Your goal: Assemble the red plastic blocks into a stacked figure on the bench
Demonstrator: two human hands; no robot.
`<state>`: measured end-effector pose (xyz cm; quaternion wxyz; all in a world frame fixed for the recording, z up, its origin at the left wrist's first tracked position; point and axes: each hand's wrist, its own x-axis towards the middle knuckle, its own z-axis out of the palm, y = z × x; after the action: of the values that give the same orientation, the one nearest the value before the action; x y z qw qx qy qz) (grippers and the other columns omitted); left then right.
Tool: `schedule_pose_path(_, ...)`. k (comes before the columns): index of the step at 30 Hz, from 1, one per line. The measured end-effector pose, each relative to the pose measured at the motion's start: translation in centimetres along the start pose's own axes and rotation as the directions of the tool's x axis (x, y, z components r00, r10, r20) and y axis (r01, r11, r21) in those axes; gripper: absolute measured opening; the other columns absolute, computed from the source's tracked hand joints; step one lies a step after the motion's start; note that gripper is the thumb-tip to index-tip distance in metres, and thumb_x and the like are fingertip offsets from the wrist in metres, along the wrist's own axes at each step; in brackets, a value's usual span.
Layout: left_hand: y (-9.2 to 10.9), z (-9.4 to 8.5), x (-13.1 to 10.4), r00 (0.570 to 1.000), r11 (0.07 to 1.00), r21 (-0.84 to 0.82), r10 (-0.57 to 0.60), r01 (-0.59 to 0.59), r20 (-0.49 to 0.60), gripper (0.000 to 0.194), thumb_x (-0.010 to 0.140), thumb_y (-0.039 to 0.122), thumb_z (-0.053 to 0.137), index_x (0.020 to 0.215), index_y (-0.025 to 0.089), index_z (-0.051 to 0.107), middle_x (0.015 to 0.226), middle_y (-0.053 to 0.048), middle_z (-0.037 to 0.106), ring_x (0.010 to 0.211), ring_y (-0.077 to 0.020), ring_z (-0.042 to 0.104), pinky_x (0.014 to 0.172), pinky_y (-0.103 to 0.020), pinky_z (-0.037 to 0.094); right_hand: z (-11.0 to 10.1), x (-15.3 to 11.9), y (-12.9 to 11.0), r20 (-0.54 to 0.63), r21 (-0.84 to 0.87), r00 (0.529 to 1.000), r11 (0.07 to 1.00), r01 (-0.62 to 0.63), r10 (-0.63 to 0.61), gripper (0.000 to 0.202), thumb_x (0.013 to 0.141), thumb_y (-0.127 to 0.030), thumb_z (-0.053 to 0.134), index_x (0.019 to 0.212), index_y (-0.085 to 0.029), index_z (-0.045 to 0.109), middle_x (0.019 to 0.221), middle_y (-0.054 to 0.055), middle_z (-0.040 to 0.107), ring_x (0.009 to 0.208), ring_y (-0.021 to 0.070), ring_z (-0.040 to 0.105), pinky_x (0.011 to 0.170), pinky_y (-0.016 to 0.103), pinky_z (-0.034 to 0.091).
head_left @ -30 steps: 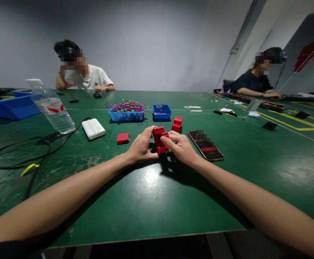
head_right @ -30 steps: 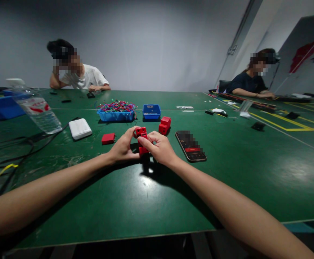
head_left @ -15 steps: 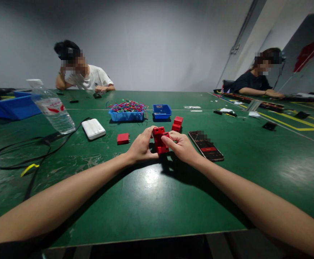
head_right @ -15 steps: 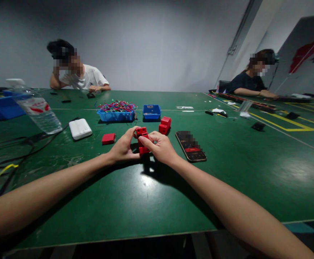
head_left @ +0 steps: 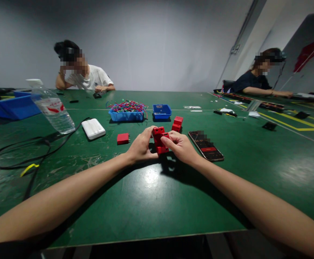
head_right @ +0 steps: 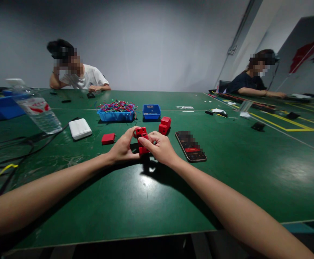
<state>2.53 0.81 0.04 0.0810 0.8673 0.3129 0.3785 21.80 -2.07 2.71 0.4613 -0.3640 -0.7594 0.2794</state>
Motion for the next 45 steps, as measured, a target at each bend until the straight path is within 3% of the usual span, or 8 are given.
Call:
schedule_pose_path(10, 0.1, -0.1, 0.0, 1.000, 1.000, 0.012, 0.027, -0.027, -0.011, 0.081, 0.069, 0.041, 0.075, 0.135, 0.018, 0.034, 0.130, -0.015, 0.051, 0.121, -0.0302, 0.053, 0.104, -0.046, 0.045, 0.0, 0.3, 0.3, 0.097, 0.149, 0.979, 0.970, -0.194, 0.181, 0.050, 0.079, -0.066, 0.056, 0.063, -0.019, 0.048, 0.062, -0.002, 0.053, 0.059, 0.0116, 0.046, 0.059, 0.026, 0.039)
schedule_pose_path(16, -0.1, 0.0, -0.2, 1.000, 1.000, 0.003, 0.015, -0.015, -0.001, 0.086, 0.068, 0.041, 0.075, 0.138, 0.017, 0.031, 0.135, -0.017, 0.049, 0.124, -0.0308, 0.051, 0.105, -0.046, 0.044, 0.5, -0.1, 0.8, 0.042, 0.145, 0.987, 0.976, -0.160, 0.156, 0.047, 0.083, -0.060, 0.055, 0.062, -0.020, 0.042, 0.061, -0.003, 0.048, 0.058, 0.0112, 0.045, 0.059, 0.026, 0.038)
schedule_pose_path(23, -0.4, 0.0, -0.1, 0.999, 0.997, -0.064, 0.046, -0.045, 0.011, 0.088, 0.070, 0.041, 0.075, 0.141, 0.019, 0.029, 0.141, -0.017, 0.044, 0.132, -0.0311, 0.045, 0.111, -0.048, 0.038, 0.0, 0.0, 0.8, -0.057, -0.007, 0.997, 0.999, -0.048, 0.048, 0.040, 0.083, -0.054, 0.059, 0.064, -0.019, 0.052, 0.120, 0.010, 0.052, 0.115, 0.0236, 0.050, 0.082, 0.032, 0.046)
schedule_pose_path(27, -0.5, -0.1, -0.2, 0.996, 0.992, -0.108, 0.074, -0.069, 0.039, 0.094, 0.070, 0.039, 0.075, 0.146, 0.019, 0.023, 0.149, -0.017, 0.038, 0.137, -0.0320, 0.040, 0.114, -0.048, 0.035, -0.2, 0.2, 0.9, 0.139, 0.198, 0.980, 0.965, -0.171, 0.145, 0.042, 0.078, -0.057, 0.062, 0.065, -0.020, 0.046, 0.082, 0.003, 0.059, 0.082, 0.0176, 0.057, 0.070, 0.030, 0.045)
schedule_pose_path(30, -0.6, 0.0, -0.2, 0.994, 0.993, -0.092, 0.078, -0.071, 0.074, 0.097, 0.069, 0.040, 0.075, 0.147, 0.019, 0.022, 0.150, -0.018, 0.036, 0.137, -0.0331, 0.040, 0.113, -0.050, 0.035, -0.2, 0.4, 1.0, 0.193, 0.252, 0.964, 0.940, -0.229, 0.183, 0.045, 0.075, -0.057, 0.066, 0.065, -0.020, 0.041, 0.062, -0.005, 0.048, 0.057, 0.0099, 0.045, 0.056, 0.024, 0.038)
schedule_pose_path(34, -0.9, 0.2, -0.3, 0.997, 0.999, 0.039, 0.013, -0.016, 0.079, 0.100, 0.069, 0.047, 0.075, 0.148, 0.018, 0.020, 0.150, -0.021, 0.037, 0.135, -0.0356, 0.042, 0.109, -0.052, 0.038, 0.2, 0.4, 1.2, 0.134, 0.280, 0.970, 0.931, -0.234, 0.203, 0.042, 0.076, -0.054, 0.066, 0.069, -0.021, 0.042, 0.063, -0.006, 0.049, 0.057, 0.0092, 0.047, 0.056, 0.024, 0.039)
schedule_pose_path(40, -0.1, 0.4, -0.5, 0.987, 0.951, 0.278, -0.154, 0.135, 0.048, 0.098, 0.070, 0.056, 0.070, 0.146, 0.014, 0.026, 0.151, -0.024, 0.033, 0.136, -0.0392, 0.038, 0.106, -0.055, 0.038, 1.0, 0.5, 2.5, 0.018, 0.383, 0.949, 0.875, -0.297, 0.315, 0.056, 0.069, -0.046, 0.074, 0.110, -0.025, 0.042, 0.092, 0.001, 0.062, 0.084, 0.0175, 0.065, 0.075, 0.035, 0.054)
schedule_pose_path(45, 0.0, 0.6, -0.4, 0.932, 0.828, 0.451, -0.362, 0.332, -0.023, 0.076, 0.080, 0.060, 0.056, 0.137, 0.012, 0.042, 0.151, -0.025, 0.034, 0.137, -0.0437, 0.033, 0.107, -0.065, 0.027, 0.9, 0.7, 3.8, -0.252, 0.243, 0.913, 0.934, -0.262, 0.322, 0.062, 0.069, -0.054, 0.072, 0.114, -0.025, 0.041, 0.102, 0.005, 0.061, 0.088, 0.0185, 0.063, 0.080, 0.037, 0.054)
